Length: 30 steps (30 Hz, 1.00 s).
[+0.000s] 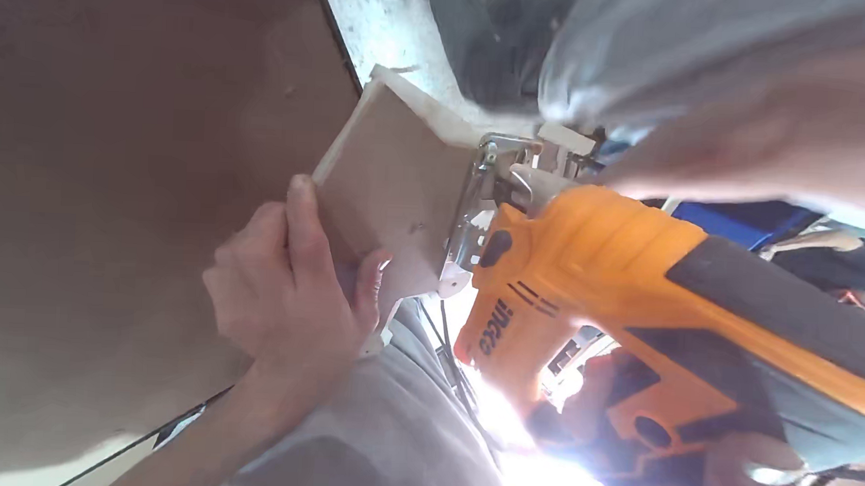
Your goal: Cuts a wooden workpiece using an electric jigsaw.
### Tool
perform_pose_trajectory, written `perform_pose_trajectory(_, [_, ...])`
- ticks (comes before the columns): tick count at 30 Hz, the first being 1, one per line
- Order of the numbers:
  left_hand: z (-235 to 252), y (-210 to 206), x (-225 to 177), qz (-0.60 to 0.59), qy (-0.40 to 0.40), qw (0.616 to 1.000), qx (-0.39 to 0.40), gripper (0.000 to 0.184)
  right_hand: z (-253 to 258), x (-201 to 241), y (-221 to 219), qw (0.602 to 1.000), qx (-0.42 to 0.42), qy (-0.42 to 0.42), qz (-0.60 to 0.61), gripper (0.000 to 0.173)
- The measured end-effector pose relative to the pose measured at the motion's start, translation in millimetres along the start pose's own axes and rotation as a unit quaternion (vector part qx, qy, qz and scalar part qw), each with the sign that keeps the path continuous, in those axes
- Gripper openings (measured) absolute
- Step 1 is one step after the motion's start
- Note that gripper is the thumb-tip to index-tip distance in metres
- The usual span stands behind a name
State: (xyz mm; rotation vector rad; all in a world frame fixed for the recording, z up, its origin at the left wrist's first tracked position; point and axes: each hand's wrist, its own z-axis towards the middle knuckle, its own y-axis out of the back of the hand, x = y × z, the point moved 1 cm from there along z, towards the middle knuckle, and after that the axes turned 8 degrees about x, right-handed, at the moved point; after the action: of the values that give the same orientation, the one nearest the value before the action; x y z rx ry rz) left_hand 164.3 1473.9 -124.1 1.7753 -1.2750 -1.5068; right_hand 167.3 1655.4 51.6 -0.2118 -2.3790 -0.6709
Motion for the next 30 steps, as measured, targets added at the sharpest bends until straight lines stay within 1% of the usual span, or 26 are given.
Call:
perform_pose_trajectory(1, [0,0,0,0.000,-0.001,1.000,0.000,0.075,-8,-13,9,0.999,0.026,0.025,0.032,0.057])
perform_pose_trajectory(2, [0,0,1,0.000,-0.004,1.000,-0.002,0.074,-25,-36,26,0.991,0.081,0.076,0.078,0.052])
perform_pose_trajectory(3, [0,0,1,0.000,-0.005,1.000,-0.001,0.074,-39,-60,39,0.973,0.138,0.127,0.136,0.052])
perform_pose_trajectory(4, [0,0,2,-0.003,-0.006,1.000,0.000,0.074,-47,-70,43,0.963,0.154,0.140,0.173,0.051])
perform_pose_trajectory(5, [0,0,2,-0.006,-0.008,1.000,0.002,0.074,-49,-62,36,0.968,0.131,0.116,0.179,0.048])
perform_pose_trajectory(6, [0,0,3,-0.011,-0.011,1.000,0.004,0.074,-43,-42,24,0.981,0.093,0.074,0.151,0.045])
perform_pose_trajectory(7, [0,0,3,-0.014,-0.014,1.000,0.005,0.073,-35,-28,16,0.988,0.081,0.054,0.120,0.044])
perform_pose_trajectory(8, [0,0,4,-0.016,-0.016,1.000,0.005,0.072,-31,-22,13,0.990,0.085,0.042,0.100,0.045])
perform_pose_trajectory(10, [0,0,3,-0.018,-0.015,1.000,0.002,0.071,-28,-18,10,0.991,0.089,0.039,0.094,0.047])
perform_pose_trajectory(15, [0,2,5,-0.026,-0.013,0.999,0.013,0.072,-29,-10,-4,0.995,0.028,0.048,0.087,0.046])
perform_pose_trajectory(18, [1,1,5,-0.027,-0.023,0.999,0.005,0.070,-30,-10,-7,0.994,0.026,0.048,0.099,0.047])
perform_pose_trajectory(22, [1,1,5,-0.031,-0.024,0.999,0.011,0.071,-29,-13,-8,0.983,0.030,0.039,0.178,0.049])
perform_pose_trajectory(30, [1,1,6,-0.028,-0.025,0.999,0.005,0.070,-31,-7,-18,0.981,0.014,0.027,0.191,0.051])
